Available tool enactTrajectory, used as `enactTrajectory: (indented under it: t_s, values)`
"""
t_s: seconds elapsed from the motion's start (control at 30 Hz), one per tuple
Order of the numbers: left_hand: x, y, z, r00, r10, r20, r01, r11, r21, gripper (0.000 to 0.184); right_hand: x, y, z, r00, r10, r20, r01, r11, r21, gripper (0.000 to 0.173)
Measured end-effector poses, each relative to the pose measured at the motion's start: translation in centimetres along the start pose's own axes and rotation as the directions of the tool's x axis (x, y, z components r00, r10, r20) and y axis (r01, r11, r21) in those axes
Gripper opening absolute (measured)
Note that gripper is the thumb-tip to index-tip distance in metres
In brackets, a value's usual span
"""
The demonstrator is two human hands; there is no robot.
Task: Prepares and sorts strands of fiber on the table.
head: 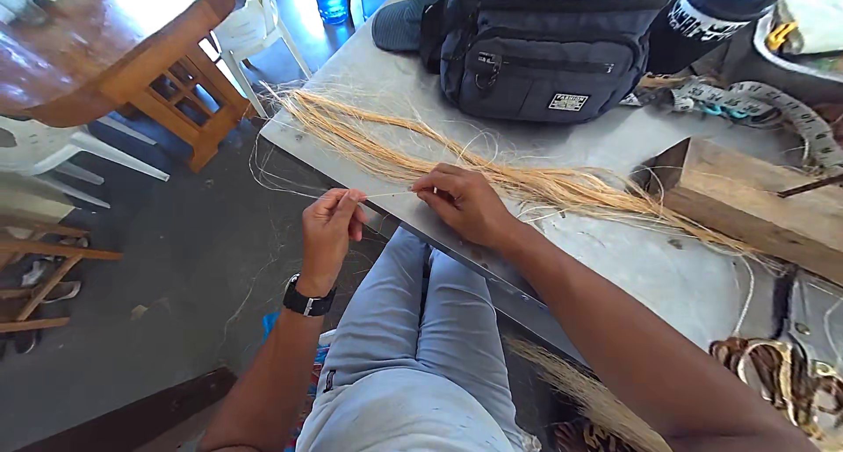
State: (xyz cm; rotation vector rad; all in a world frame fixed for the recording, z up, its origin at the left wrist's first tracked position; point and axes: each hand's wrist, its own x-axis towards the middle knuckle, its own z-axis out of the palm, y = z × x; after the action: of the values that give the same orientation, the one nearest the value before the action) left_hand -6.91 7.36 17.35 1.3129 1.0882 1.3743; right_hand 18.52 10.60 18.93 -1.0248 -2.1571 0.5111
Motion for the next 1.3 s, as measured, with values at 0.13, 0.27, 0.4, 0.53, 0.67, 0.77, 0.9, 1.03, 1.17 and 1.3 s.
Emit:
enactTrajectory:
  t_s: [0.13, 0.27, 0.4, 0.53, 0.67, 0.77, 0.9, 1.03, 1.17, 1.3]
  values:
    - [0.3, -0.2, -2.5, 0.997, -0.032, -0.075, 0.030, 0.999, -0.028, 0.027, 0.1, 0.3, -0.3, 0.999, 0.034, -0.031, -0.035, 0.998, -0.044, 0.019]
    - [1.3, 1.9, -6.7, 0.992, 0.017, -0.124, -0.017, 1.000, -0.003, 0.030, 0.0, 0.3, -0.8, 0.991, 0.067, -0.116, -0.074, 0.996, -0.056, 0.018]
    - [3.8, 5.8, -10.3, 0.944, 0.136, -0.300, -0.168, 0.983, -0.081, 0.025, 0.4, 0.6, -1.8, 0.953, 0.206, -0.223, -0.167, 0.969, 0.181, 0.018]
    - [5.1, 7.7, -10.9, 0.864, 0.176, -0.472, -0.249, 0.964, -0.095, 0.039, 1.1, 1.5, -3.3, 0.851, 0.420, -0.315, -0.224, 0.832, 0.507, 0.019]
    - [4.4, 6.4, -8.6, 0.924, 0.239, -0.298, -0.249, 0.968, 0.004, 0.032, 1.5, 3.0, -4.4, 0.719, 0.616, -0.323, -0.248, 0.661, 0.708, 0.026]
    - [3.8, 4.6, -5.7, 0.967, 0.230, 0.107, -0.244, 0.959, 0.144, 0.029, 1.5, 3.7, -4.6, 0.726, 0.635, -0.264, -0.291, 0.632, 0.719, 0.045]
    - [4.3, 4.4, -0.6, 0.868, 0.147, 0.474, -0.383, 0.805, 0.453, 0.030, 1.5, 3.6, -4.3, 0.809, 0.543, -0.224, -0.298, 0.708, 0.640, 0.058]
    - [5.3, 3.0, 2.7, 0.834, 0.072, 0.547, -0.485, 0.568, 0.665, 0.037, 1.5, 2.9, -4.6, 0.882, 0.419, -0.214, -0.229, 0.779, 0.583, 0.062]
    - [5.4, 1.8, 3.1, 0.927, 0.032, 0.374, -0.349, 0.439, 0.828, 0.044, 1.2, 2.7, -4.6, 0.902, 0.310, -0.300, -0.231, 0.934, 0.272, 0.055]
    - [6.5, 0.9, 2.3, 0.952, 0.097, 0.289, -0.305, 0.351, 0.885, 0.048, 0.9, 2.6, -4.3, 0.948, 0.245, -0.203, -0.274, 0.953, -0.129, 0.043]
